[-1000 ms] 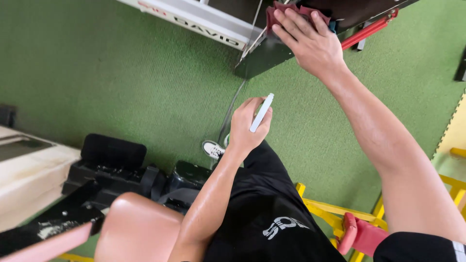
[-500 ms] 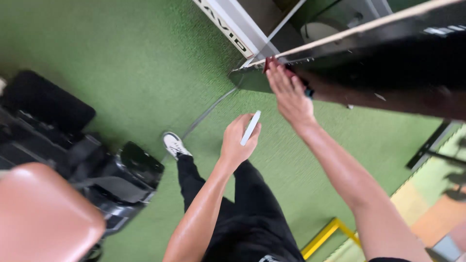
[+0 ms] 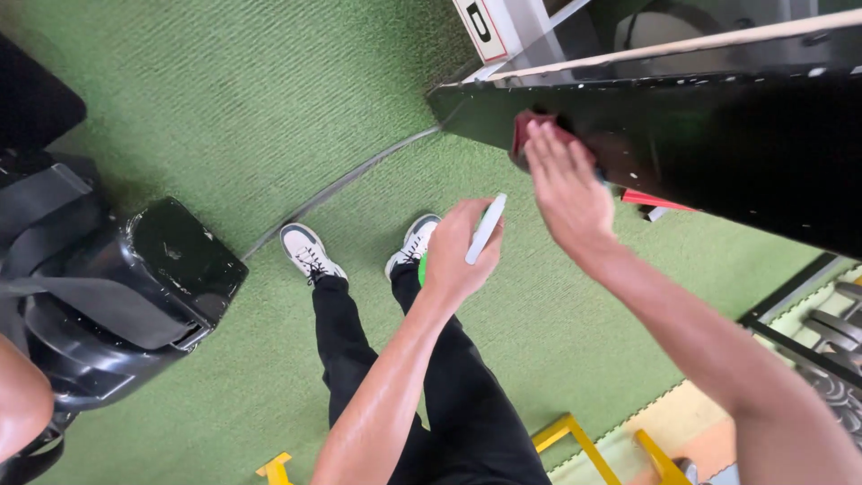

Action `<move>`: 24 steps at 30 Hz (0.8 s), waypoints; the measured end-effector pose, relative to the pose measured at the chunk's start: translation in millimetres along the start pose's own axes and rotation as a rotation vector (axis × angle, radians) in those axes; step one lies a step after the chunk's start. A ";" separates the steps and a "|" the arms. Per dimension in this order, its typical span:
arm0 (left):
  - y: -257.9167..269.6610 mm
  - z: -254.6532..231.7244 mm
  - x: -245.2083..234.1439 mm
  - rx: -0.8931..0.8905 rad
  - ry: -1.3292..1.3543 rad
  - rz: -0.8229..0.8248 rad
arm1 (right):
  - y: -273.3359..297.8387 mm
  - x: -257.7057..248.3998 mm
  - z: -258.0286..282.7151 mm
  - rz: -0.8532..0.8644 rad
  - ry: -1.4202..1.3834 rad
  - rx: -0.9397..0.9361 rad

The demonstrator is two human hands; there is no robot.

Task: Cleaning and wiping down gym weight machines using a spray bottle and cloth.

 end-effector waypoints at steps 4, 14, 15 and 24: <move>-9.1 31.8 -2.3 -0.035 0.028 -0.003 | -40.8 -14.9 -16.6 -0.091 -0.036 0.158; -27.6 133.8 -25.2 -0.062 0.068 -0.057 | -82.2 99.5 153.7 0.022 0.058 -0.060; -23.5 135.2 -28.5 -0.068 0.070 -0.058 | -72.6 94.4 153.0 0.024 0.058 -0.066; -29.9 152.3 -36.1 -0.278 0.065 -0.072 | -95.1 61.9 90.7 0.016 -0.119 0.090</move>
Point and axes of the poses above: each hand's wrist, its own y-axis away from the middle knuckle, its own x-axis out of the palm, z = x × y, the point moved 8 cm from there along -y, towards the middle knuckle, and after that the axes turned 13 degrees about y, right-handed, at the moved point
